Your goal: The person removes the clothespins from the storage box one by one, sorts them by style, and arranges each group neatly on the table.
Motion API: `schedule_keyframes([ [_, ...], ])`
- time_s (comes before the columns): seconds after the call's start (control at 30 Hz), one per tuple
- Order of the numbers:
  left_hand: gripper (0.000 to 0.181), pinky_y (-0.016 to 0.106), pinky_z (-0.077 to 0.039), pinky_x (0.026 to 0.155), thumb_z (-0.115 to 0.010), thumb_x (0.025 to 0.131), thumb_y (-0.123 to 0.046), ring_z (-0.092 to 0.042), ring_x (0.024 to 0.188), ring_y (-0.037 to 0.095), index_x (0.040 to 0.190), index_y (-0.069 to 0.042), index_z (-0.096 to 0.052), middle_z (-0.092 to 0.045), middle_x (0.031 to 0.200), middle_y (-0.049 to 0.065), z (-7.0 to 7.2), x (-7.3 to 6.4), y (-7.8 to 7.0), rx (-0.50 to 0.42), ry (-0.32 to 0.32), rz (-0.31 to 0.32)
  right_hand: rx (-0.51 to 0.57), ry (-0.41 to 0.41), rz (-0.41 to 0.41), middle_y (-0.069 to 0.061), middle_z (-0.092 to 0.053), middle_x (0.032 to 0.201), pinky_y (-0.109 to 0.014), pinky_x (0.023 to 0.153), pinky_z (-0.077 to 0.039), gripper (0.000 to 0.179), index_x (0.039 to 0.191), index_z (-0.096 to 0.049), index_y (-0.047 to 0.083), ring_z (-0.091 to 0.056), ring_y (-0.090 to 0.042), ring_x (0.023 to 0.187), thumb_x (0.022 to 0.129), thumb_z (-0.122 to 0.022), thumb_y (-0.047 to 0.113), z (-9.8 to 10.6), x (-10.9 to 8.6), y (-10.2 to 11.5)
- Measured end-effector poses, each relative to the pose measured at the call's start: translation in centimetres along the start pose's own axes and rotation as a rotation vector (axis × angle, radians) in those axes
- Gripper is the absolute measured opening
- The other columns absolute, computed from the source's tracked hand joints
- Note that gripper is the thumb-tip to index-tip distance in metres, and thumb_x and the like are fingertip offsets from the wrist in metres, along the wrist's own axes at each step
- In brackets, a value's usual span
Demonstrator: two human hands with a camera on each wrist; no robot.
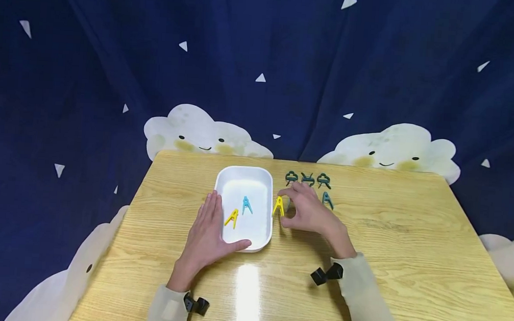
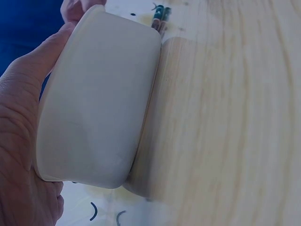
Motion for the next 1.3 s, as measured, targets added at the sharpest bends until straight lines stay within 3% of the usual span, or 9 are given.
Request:
schedule_keyframes([
  [0.3,0.148,0.048,-0.015,0.131,-0.053,0.068,-0.101,0.002,0.162,0.025,0.166,0.000,-0.008,0.001,0.176,0.012,0.0,-0.1,0.1,-0.001,-0.007,0.006,-0.008,0.015,-0.012,-0.011,-0.062,0.097,-0.051,0.090,-0.041,0.060,0.124,-0.071,0.005,-0.047,-0.024,0.092,0.069,-0.088,0.023,-0.6,-1.1,-2.5],
  [0.63,0.148,0.047,-0.014,0.131,-0.055,0.068,-0.100,0.004,0.162,0.024,0.166,0.000,-0.007,0.000,0.176,0.014,0.0,-0.1,0.1,-0.008,0.001,0.005,-0.013,0.093,-0.083,-0.005,-0.057,0.094,-0.040,0.080,-0.038,0.064,0.125,-0.074,0.006,-0.044,-0.024,0.089,0.065,-0.090,0.022,-2.3,-2.1,-5.1],
  [1.07,0.148,0.047,-0.013,0.131,-0.055,0.068,-0.100,0.002,0.162,0.026,0.166,0.001,-0.007,0.001,0.176,0.014,0.1,0.0,0.0,-0.009,0.003,0.000,-0.013,0.160,-0.146,-0.006,-0.050,0.094,-0.039,0.079,-0.034,0.064,0.125,-0.075,0.013,-0.040,-0.025,0.090,0.064,-0.092,0.020,-2.9,-2.5,-5.2],
  [1.17,0.148,0.047,-0.013,0.131,-0.055,0.069,-0.099,0.000,0.162,0.028,0.166,0.001,-0.007,0.000,0.176,0.015,0.1,0.0,0.0,-0.007,0.000,-0.003,-0.004,0.175,-0.149,-0.005,-0.049,0.094,-0.045,0.083,-0.038,0.064,0.126,-0.074,0.013,-0.041,-0.028,0.092,0.065,-0.092,0.020,-3.0,-2.6,-5.2],
  [1.23,0.148,0.047,-0.014,0.131,-0.055,0.069,-0.099,-0.001,0.162,0.028,0.166,0.002,-0.008,0.000,0.176,0.015,0.1,0.0,0.0,-0.006,-0.004,-0.004,-0.002,0.183,-0.150,-0.005,-0.052,0.095,-0.054,0.095,-0.042,0.065,0.127,-0.073,0.013,-0.049,-0.036,0.106,0.066,-0.092,0.021,-3.0,-2.6,-5.2],
  [1.3,0.148,0.048,-0.015,0.131,-0.056,0.069,-0.099,-0.001,0.162,0.028,0.166,0.002,-0.009,-0.002,0.176,0.016,0.1,0.0,0.1,-0.007,-0.010,-0.005,0.005,0.190,-0.153,-0.006,-0.054,0.097,-0.064,0.105,-0.040,0.066,0.129,-0.073,0.012,-0.048,-0.046,0.123,0.067,-0.093,0.020,-3.1,-2.7,-5.2],
])
Point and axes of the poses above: each hand's wrist, its own x-axis towards the middle knuckle, its own z-axis out of the back of the hand, y = z × x, the point moved 3 cm from there along x, towards the middle knuckle
